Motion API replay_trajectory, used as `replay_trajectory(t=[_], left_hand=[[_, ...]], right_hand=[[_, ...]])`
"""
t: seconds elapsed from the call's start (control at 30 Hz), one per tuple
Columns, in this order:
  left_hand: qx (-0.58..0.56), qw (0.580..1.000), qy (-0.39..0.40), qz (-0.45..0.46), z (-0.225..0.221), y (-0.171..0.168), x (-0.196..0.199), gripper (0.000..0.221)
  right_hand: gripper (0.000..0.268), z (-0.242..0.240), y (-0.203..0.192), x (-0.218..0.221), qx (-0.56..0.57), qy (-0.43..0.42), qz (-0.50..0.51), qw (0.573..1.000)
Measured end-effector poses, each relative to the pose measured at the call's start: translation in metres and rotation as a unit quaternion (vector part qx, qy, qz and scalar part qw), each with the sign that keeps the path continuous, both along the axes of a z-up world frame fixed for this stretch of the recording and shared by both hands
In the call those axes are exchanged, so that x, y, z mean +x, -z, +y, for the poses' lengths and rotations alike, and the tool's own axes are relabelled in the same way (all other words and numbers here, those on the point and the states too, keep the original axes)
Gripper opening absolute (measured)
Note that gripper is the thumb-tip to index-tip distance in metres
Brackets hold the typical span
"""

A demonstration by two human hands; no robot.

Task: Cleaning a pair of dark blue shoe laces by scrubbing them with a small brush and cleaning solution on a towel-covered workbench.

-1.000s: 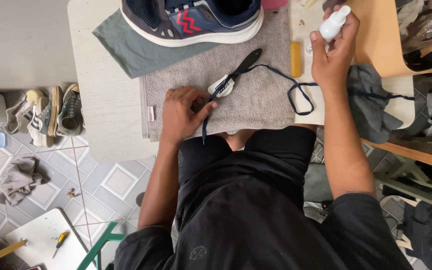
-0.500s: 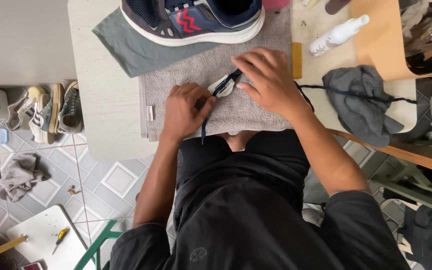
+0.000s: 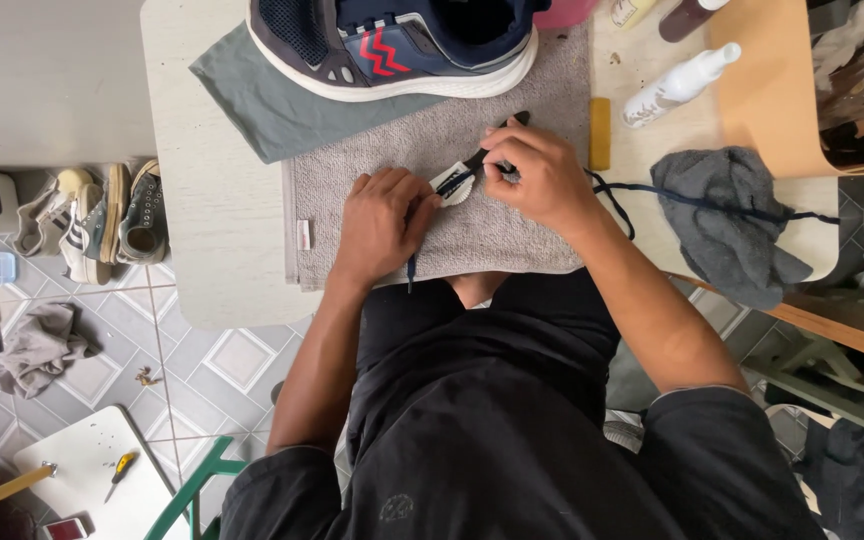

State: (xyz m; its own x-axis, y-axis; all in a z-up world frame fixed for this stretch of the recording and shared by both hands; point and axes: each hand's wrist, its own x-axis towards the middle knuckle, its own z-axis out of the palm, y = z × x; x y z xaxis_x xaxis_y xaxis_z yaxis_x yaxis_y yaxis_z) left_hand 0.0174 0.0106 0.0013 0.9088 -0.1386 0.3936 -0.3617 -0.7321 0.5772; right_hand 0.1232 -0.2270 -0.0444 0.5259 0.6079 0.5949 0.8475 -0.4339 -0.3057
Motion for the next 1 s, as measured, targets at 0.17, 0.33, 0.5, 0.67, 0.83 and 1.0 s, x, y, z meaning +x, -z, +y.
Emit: replay_trajectory(t=[0.17, 0.33, 0.5, 0.67, 0.83, 1.0], left_hand=[[0.043, 0.999, 0.016, -0.013, -0.002, -0.006, -0.002, 0.014], [0.046, 0.998, 0.044, 0.014, 0.008, -0.007, -0.011, 0.015], [0.036, 0.997, 0.054, 0.032, 0.019, 0.001, -0.015, 0.015], [0.035, 0.997, 0.043, 0.053, 0.017, 0.001, -0.013, 0.017], [0.036, 0.997, 0.047, 0.055, 0.003, -0.008, -0.003, 0.014], [0.034, 0.997, 0.022, 0.068, 0.006, -0.003, -0.002, 0.014]], right_hand=[[0.013, 0.001, 0.018, 0.004, -0.013, 0.028, -0.019, 0.999], [0.015, 0.008, -0.015, -0.006, -0.051, 0.014, -0.022, 0.998], [0.028, 0.006, -0.03, -0.008, -0.103, -0.003, 0.058, 0.993], [0.034, 0.005, -0.035, -0.006, -0.108, -0.017, 0.102, 0.989], [0.037, -0.001, -0.019, 0.007, -0.089, -0.016, 0.098, 0.991], [0.041, 0.002, -0.011, 0.014, -0.114, 0.018, 0.065, 0.991]])
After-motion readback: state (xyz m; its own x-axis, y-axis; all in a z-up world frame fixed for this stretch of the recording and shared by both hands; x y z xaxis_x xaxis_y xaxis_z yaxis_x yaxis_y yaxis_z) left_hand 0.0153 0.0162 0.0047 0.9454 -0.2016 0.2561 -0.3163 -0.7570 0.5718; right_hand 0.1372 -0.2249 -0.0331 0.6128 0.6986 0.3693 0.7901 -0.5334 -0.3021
